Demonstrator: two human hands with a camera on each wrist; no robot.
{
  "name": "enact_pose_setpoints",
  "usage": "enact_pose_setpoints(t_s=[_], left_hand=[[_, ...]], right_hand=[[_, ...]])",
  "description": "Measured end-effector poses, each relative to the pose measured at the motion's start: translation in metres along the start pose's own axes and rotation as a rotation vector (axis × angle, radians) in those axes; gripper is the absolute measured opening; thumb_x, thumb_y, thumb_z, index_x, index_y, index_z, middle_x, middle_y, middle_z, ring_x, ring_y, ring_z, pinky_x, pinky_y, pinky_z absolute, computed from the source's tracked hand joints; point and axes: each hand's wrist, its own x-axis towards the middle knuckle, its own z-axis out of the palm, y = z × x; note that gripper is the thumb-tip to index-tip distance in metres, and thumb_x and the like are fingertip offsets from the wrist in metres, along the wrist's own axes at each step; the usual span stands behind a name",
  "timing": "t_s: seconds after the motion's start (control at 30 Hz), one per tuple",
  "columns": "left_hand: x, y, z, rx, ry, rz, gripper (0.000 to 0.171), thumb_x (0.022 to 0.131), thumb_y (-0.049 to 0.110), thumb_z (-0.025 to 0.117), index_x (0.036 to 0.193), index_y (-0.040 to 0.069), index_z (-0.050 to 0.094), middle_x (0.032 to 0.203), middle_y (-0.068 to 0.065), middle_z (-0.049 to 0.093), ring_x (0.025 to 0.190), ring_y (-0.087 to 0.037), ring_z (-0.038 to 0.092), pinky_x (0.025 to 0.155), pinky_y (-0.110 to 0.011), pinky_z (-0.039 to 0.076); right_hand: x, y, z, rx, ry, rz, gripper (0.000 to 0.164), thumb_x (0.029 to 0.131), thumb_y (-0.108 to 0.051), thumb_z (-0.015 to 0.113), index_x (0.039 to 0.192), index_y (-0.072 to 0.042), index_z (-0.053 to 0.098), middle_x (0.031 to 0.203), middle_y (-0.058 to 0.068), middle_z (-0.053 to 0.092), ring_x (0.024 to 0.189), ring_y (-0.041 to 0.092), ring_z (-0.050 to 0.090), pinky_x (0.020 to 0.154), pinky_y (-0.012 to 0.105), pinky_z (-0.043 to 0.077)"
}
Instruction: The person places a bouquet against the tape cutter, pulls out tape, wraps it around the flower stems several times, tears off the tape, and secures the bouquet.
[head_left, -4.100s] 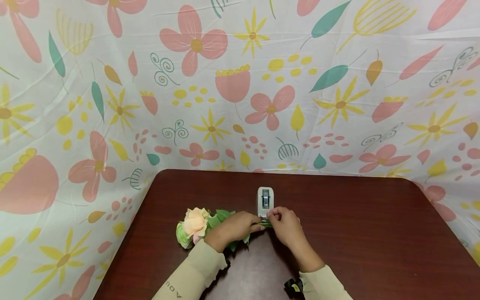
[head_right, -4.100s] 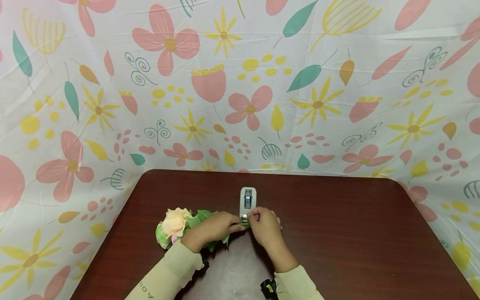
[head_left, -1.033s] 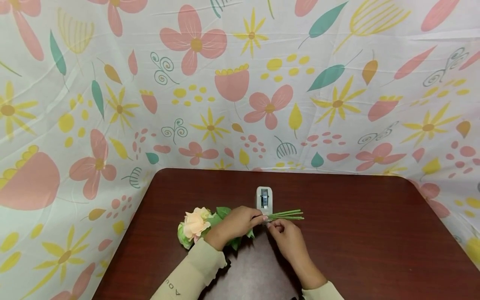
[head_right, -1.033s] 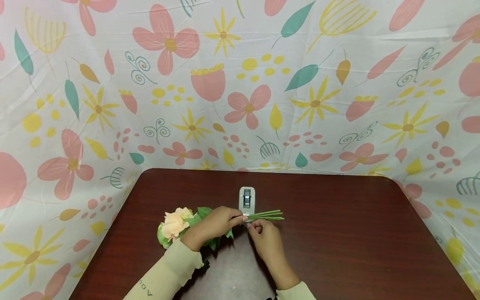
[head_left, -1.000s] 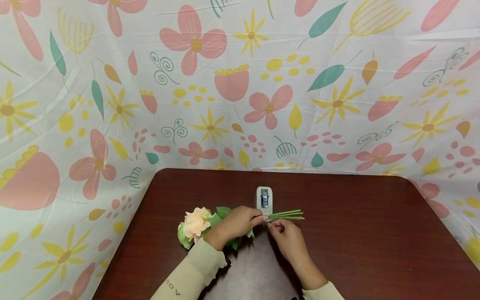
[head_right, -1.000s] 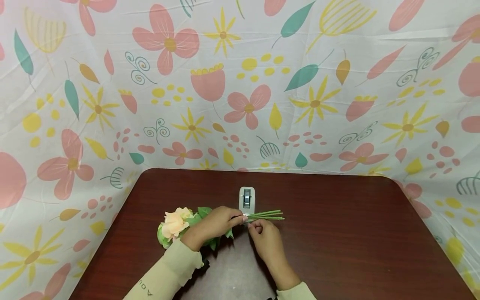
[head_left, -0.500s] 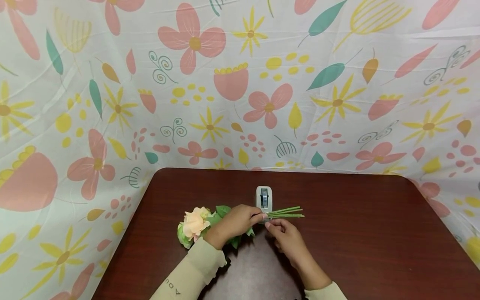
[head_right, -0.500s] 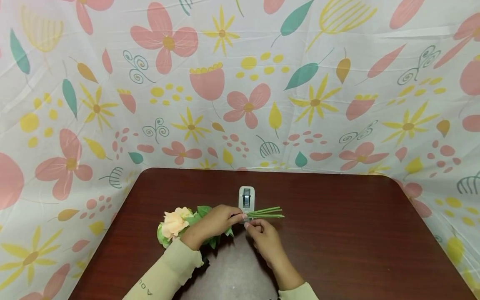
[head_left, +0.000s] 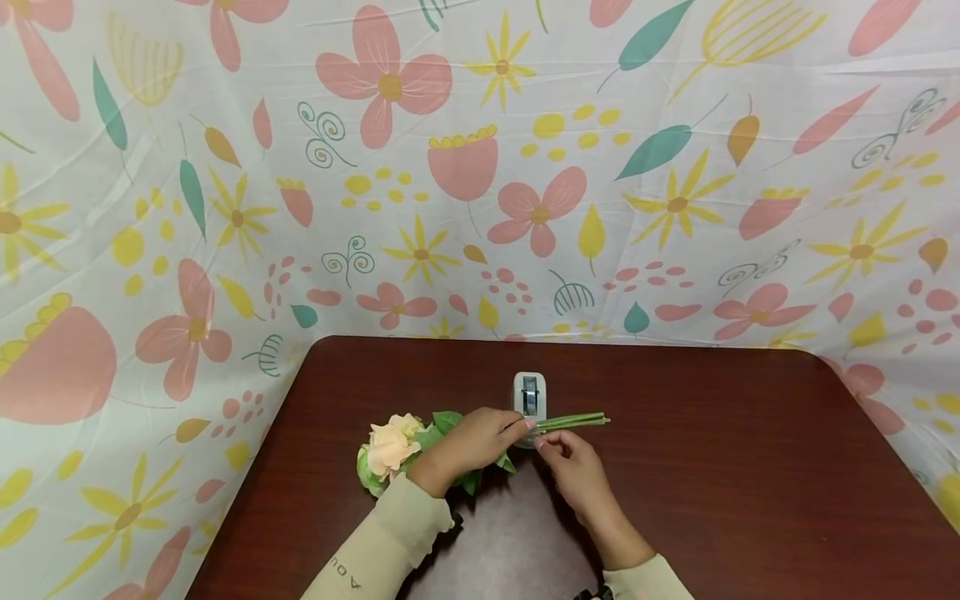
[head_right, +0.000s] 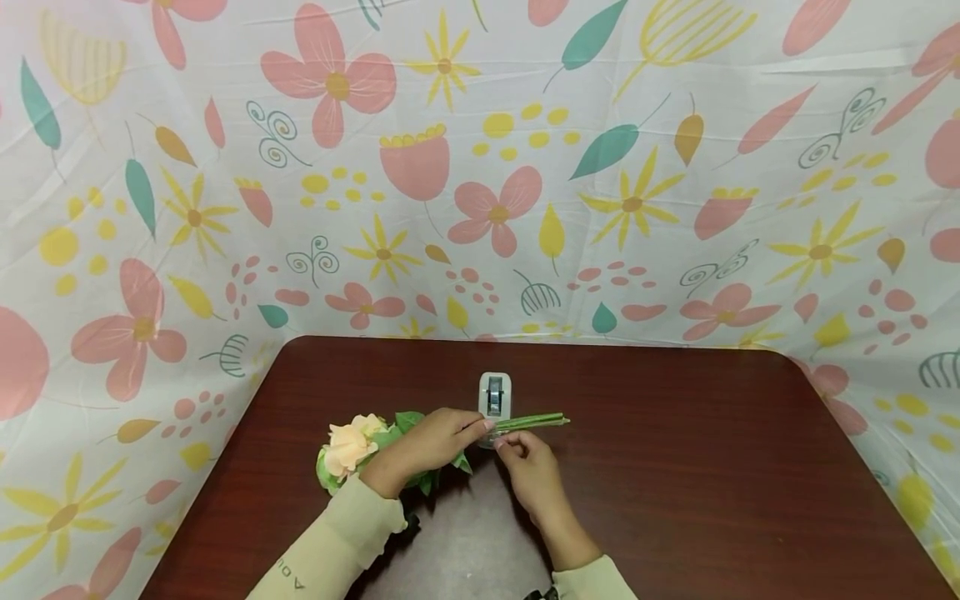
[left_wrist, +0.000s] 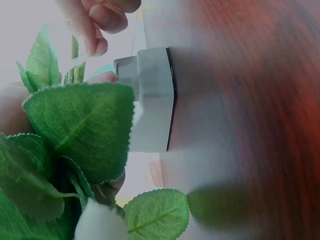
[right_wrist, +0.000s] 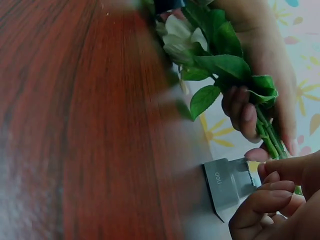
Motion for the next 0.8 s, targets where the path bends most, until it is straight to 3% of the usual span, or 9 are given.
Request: enact_pose_setpoints(t_s=[0.1, 0.2, 0.37, 0.57, 0.8], left_hand=[[0.0, 0.001, 0.0, 0.006, 0.008, -0.018, 0.046, 0.108, 0.054, 0.033, 0.104, 0.027, 0.07, 0.096, 0.008, 0.07, 0.081, -0.002, 0.061, 0.074, -0.027, 0.05], [0.0, 0.001, 0.0, -0.003, 0.008, -0.021, 0.043, 0.108, 0.052, 0.034, 0.105, 0.028, 0.07, 0.1, 0.008, 0.071, 0.083, -0.001, 0.062, 0.075, -0.027, 0.051], [0.0, 0.002, -0.001, -0.037, 0.013, -0.016, 0.043, 0.108, 0.051, 0.036, 0.097, 0.024, 0.067, 0.089, 0.002, 0.069, 0.069, -0.004, 0.055, 0.067, -0.026, 0.046], [0.0, 0.002, 0.0, -0.039, 0.034, 0.008, 0.045, 0.108, 0.05, 0.036, 0.093, 0.019, 0.065, 0.074, 0.002, 0.059, 0.058, -0.007, 0.046, 0.061, -0.025, 0.04], [0.001, 0.001, -0.001, -0.051, 0.052, 0.01, 0.051, 0.107, 0.053, 0.035, 0.091, 0.014, 0.064, 0.064, 0.005, 0.043, 0.053, -0.009, 0.036, 0.057, -0.024, 0.035]], right_hand=[[0.001, 0.0, 0.001, -0.075, 0.036, -0.041, 0.02, 0.099, -0.021, 0.066, 0.101, -0.002, 0.071, 0.079, 0.005, 0.061, 0.068, 0.01, 0.05, 0.061, 0.024, 0.042], [0.004, 0.001, 0.003, -0.114, 0.056, -0.053, 0.02, 0.1, -0.022, 0.065, 0.099, -0.003, 0.07, 0.082, 0.007, 0.063, 0.07, 0.011, 0.051, 0.063, 0.024, 0.042], [0.007, 0.001, 0.006, -0.098, 0.087, -0.055, 0.018, 0.1, -0.019, 0.064, 0.098, -0.003, 0.07, 0.08, 0.005, 0.061, 0.066, 0.011, 0.048, 0.059, 0.023, 0.04], [0.01, -0.001, 0.012, -0.04, 0.138, -0.072, 0.017, 0.098, -0.014, 0.065, 0.105, 0.0, 0.072, 0.085, 0.007, 0.065, 0.072, 0.01, 0.051, 0.063, 0.023, 0.043], [0.012, -0.003, 0.014, 0.031, 0.143, -0.049, 0.021, 0.099, -0.016, 0.064, 0.106, 0.002, 0.07, 0.074, 0.0, 0.055, 0.06, 0.007, 0.046, 0.054, 0.023, 0.04]])
